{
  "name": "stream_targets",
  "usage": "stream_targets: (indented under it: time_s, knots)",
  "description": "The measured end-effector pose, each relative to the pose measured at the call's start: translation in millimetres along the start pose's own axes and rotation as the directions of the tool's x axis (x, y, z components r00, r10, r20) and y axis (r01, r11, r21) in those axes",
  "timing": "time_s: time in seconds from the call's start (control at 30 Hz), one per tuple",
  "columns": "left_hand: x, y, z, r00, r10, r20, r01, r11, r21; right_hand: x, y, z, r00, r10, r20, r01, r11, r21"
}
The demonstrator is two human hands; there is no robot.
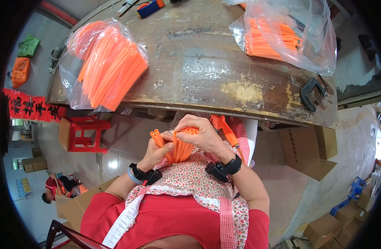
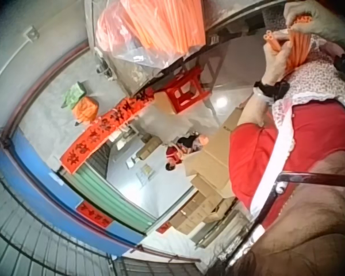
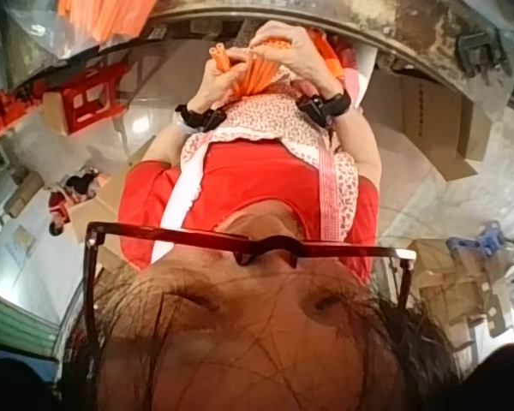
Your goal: The person gathers and aligns plastic tubes into bundles by hand, applies a handheld heating tool to the ends, and places the bundled tubes into plastic bags on the table.
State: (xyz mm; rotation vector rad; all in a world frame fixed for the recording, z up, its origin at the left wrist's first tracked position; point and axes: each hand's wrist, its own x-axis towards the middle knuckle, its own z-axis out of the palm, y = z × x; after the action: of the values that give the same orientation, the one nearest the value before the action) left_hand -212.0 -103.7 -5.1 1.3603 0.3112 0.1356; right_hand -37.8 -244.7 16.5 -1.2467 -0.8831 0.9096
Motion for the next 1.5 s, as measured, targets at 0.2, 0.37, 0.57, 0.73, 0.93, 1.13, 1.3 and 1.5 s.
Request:
stream_targets:
  time_s: [0.2, 0.37, 0.57, 0.73, 0.93, 1.13, 1.3, 1.5]
  knots:
    - [-1.5, -7.2, -8.8, 0.997, 0.076, 0.025, -0.076, 0.997, 0.007, -7.8, -5.1, 9.8, 0.997, 0.071, 0.044, -0.083, 0.884, 0.460]
    - [-7.0, -5.4, -8.8, 1.000, 0.028, -0.005, -0.028, 1.000, -0.001, -13.6, -2.5, 9.0, 0.988, 0.012, 0.153, -0.090, 0.856, 0.510]
    - [-9.2, -8.3, -8.8, 0.998, 0.058, -0.003, -0.058, 0.998, -0.010, -13.2, -3.6, 11.5, 0.978, -0.013, 0.210, -0.087, 0.883, 0.461]
    - [-7.9, -3.7, -5.2, 0.986, 0.162, 0.051, -0.165, 0.984, 0.067, -15.0, -1.6, 14.4, 0.979, -0.043, 0.201, -0.058, 0.881, 0.469]
    - [-10.5, 0.2, 1.2, 0.993, 0.113, 0.018, -0.114, 0.993, 0.030, -18.1, -5.8, 16.2, 0.981, -0.034, 0.191, -0.060, 0.882, 0.468]
    - [-7.7, 12.1, 11.0, 0.999, -0.040, -0.005, 0.040, 0.999, -0.033, -17.8, -15.2, 15.0, 0.980, 0.028, 0.196, -0.114, 0.890, 0.442]
    - [-8.5, 1.1, 4.8, 0.999, -0.049, -0.008, 0.049, 0.993, 0.111, -19.9, -10.4, 16.7, 0.985, 0.041, 0.168, -0.112, 0.893, 0.435]
    - [-10.7, -7.8, 4.6, 0.997, -0.037, -0.074, 0.041, 0.998, 0.052, -18.0, -11.1, 16.1, 0.990, 0.039, 0.134, -0.073, 0.963, 0.258]
